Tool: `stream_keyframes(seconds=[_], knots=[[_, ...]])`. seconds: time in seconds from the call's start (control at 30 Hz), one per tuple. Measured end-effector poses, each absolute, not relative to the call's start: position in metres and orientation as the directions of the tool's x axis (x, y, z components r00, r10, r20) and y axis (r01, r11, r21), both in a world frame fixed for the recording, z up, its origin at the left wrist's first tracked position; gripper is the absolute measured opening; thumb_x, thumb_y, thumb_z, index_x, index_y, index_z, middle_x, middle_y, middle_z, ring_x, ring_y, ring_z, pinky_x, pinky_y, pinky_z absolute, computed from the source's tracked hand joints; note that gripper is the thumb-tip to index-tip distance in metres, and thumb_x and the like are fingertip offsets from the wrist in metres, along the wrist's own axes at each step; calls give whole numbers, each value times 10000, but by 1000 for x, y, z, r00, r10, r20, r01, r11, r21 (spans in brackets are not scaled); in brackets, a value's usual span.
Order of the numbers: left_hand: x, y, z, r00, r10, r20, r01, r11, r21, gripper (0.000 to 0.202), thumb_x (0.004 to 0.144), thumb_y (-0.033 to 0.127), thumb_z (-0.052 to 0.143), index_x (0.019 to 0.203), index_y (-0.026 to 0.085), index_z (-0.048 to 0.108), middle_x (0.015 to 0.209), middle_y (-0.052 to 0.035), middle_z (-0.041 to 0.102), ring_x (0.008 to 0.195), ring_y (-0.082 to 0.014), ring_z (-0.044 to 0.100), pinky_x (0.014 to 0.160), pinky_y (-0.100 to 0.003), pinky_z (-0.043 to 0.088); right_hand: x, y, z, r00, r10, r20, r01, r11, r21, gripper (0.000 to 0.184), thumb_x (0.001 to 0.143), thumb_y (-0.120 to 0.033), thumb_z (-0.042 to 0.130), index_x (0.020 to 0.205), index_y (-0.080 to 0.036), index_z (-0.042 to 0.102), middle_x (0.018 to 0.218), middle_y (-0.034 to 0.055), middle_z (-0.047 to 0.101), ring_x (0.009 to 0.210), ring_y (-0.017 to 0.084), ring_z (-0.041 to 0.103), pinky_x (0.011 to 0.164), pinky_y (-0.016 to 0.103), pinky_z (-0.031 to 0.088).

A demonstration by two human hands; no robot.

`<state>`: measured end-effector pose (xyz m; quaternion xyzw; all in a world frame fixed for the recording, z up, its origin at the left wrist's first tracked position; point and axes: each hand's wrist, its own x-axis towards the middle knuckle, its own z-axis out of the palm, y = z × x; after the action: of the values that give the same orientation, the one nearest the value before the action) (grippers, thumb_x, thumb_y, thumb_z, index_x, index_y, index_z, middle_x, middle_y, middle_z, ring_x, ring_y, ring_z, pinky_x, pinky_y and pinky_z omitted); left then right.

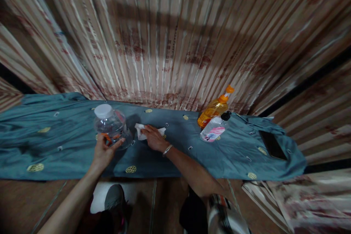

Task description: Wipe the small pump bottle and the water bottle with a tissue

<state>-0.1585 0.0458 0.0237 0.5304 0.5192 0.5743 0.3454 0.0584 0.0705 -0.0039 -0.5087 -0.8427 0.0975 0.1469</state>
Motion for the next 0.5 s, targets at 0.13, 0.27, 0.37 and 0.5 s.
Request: stream_keyframes(seconds=[0.13,0.27,0.37,0.5], knots=[[-153,45,26,-212,944,255,133,-231,964,569,608,418,823,1070,218,559,1056,-57,655,964,-227,664,943,-426,535,79,34,4,-495,850,182,776,527,-347,624,838,32,376,1429,-130,495,1449,131,543,1380,201,455,1179,413,365],[-144,45,28,-210,946,245,116,-225,967,572,582,422,826,1038,219,545,1021,-47,662,938,-223,665,927,-417,539,78,-1,1,-459,869,184,796,494,-350,599,857,24,382,1434,-98,486,1479,167,507,1415,230,413,1189,444,348],[-139,44,30,-155,961,228,141,-207,968,595,585,413,821,1069,223,533,1078,-54,658,988,-231,663,966,-427,518,83,-28,-3,-513,845,154,774,532,-344,616,845,27,405,1434,-130,498,1501,130,499,1437,219,387,1195,431,345],[-140,45,29,-138,963,232,153,-211,965,634,598,409,820,1116,220,507,1113,-64,645,988,-232,667,954,-426,526,128,-66,-6,-438,888,137,831,459,-314,708,789,52,392,1463,-148,475,1523,119,482,1454,218,373,1194,452,361]])
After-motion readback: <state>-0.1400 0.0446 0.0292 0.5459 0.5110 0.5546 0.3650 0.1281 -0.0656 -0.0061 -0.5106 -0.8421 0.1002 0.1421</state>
